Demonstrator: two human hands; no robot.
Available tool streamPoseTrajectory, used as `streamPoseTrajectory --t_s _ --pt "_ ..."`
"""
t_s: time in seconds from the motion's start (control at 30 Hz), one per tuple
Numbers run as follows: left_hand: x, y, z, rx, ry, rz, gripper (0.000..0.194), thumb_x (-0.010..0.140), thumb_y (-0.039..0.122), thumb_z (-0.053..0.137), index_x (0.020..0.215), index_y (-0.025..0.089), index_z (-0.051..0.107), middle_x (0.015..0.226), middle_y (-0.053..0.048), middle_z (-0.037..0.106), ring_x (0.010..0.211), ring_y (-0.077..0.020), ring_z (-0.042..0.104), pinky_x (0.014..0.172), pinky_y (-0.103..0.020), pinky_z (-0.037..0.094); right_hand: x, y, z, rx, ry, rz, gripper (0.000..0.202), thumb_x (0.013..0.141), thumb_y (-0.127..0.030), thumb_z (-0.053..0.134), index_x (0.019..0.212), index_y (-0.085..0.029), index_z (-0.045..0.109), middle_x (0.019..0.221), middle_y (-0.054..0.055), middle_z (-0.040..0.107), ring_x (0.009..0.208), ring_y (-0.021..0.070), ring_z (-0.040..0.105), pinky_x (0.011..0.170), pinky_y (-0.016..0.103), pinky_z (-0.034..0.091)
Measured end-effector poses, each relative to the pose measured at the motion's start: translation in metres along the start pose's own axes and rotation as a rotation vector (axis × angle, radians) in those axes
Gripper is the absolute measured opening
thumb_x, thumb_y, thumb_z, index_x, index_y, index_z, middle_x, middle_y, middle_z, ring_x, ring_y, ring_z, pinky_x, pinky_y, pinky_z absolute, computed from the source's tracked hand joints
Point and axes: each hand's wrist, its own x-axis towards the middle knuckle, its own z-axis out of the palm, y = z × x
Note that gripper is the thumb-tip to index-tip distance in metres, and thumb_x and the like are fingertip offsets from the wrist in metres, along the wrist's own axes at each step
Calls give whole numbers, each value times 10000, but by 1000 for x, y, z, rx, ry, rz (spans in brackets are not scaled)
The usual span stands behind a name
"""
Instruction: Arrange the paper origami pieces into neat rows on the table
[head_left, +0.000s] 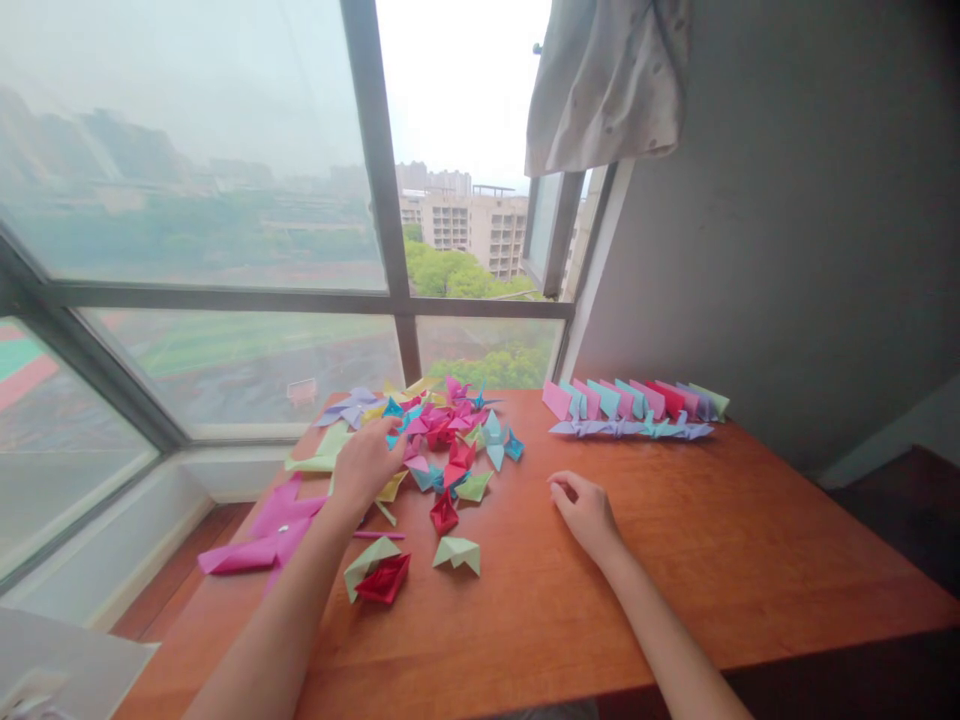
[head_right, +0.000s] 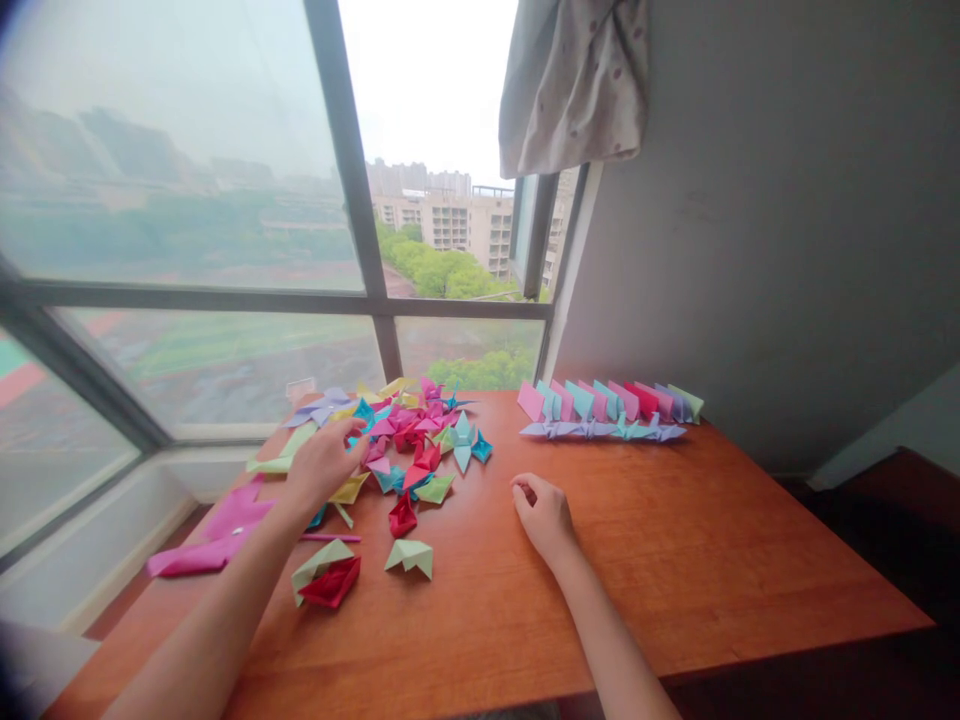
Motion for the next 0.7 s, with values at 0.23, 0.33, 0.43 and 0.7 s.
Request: streamPoseTrajectory --t_s 0.23,0.33,0.43,0.7 --pt "5 3 3 -89 -30 6 307 885 375 472 1069 196 641 959 -66 762 851 -238 704 722 -292 488 1 -1 0 9 -18 -1 272 828 -362 477 862 -219 707 747 33 719 693 207 669 663 304 507" --pt "8 5 4 -123 -44 47 272 860 344 484 990 212 683 953 -54 768 879 -241 703 753 -291 495 1 0 0 13 -11 -2 268 823 -357 481 854 -221 710 754 34 723 690 208 669 659 306 513" --pt "9 9 4 -155 -32 74 280 856 315 461 914 210 714 996 -69 766 961 -254 690 825 -308 500 1 1 1 14 -8 -1 268 824 -358 484 854 -221 711 757 36 726 692 212 669 670 314 518" --pt "-5 30 -15 -292 62 172 336 918 355 428 987 189 712 1037 -77 749 1004 -245 666 930 -343 484 1 3 1 9 -20 -3 266 833 -355 483 865 -223 712 765 35 727 704 212 675 674 309 513"
